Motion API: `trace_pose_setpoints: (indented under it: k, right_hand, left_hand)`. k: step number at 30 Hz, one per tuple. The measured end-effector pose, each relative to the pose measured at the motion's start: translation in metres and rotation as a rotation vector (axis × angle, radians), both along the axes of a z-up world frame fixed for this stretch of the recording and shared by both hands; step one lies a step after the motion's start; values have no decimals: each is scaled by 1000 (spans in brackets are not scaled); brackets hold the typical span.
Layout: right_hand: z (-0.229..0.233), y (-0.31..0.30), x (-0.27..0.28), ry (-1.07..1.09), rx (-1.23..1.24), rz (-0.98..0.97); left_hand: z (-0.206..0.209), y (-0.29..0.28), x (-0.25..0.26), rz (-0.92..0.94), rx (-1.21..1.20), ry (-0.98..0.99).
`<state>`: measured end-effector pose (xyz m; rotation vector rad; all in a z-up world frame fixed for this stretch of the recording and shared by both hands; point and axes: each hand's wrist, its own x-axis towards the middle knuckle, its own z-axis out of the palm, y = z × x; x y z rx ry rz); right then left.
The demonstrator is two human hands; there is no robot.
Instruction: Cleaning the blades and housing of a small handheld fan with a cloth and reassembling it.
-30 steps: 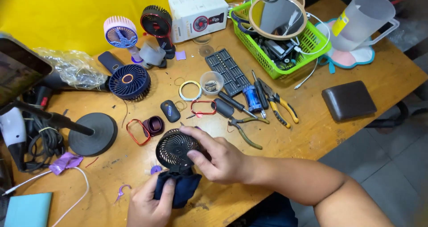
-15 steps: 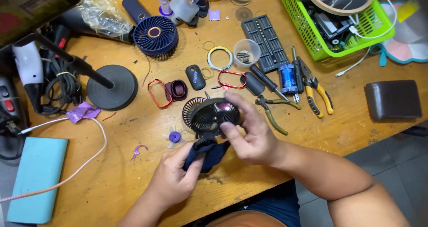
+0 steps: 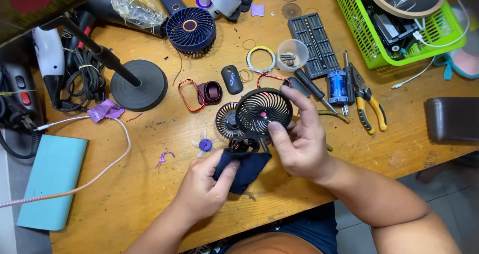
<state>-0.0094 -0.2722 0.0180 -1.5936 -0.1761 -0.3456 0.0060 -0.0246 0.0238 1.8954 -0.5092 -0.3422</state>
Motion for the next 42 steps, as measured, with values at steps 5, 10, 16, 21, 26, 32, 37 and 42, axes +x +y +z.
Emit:
trace_pose_setpoints:
  k: [5, 10, 16, 21, 26, 32, 37, 42]
  right_hand:
    - [-3, 6, -2, 59, -75, 69]
    - [6, 8, 1, 57, 21, 83]
    - [17, 0, 13, 42, -42, -116]
    - [-4, 9, 5, 110, 27, 125]
    - [-5, 7, 8, 81, -2, 129]
    - [-8, 2, 7, 79, 24, 92]
    - [-15, 8, 4, 107, 15, 156]
    - [-5, 12, 2, 85, 51, 128]
  left_hand:
    - [-7, 1, 0, 29, -17, 32]
    - [0, 0, 1, -54, -181, 252]
    - [3, 3, -1, 101, -245, 359]
    - [-3, -4, 0, 142, -278, 162]
    - [-10, -6, 6, 192, -360, 139]
    - [-12, 2, 9, 348, -447, -9]
    - [-19, 9, 8, 448, -361, -243]
    - [-19, 5, 8, 355, -372, -75]
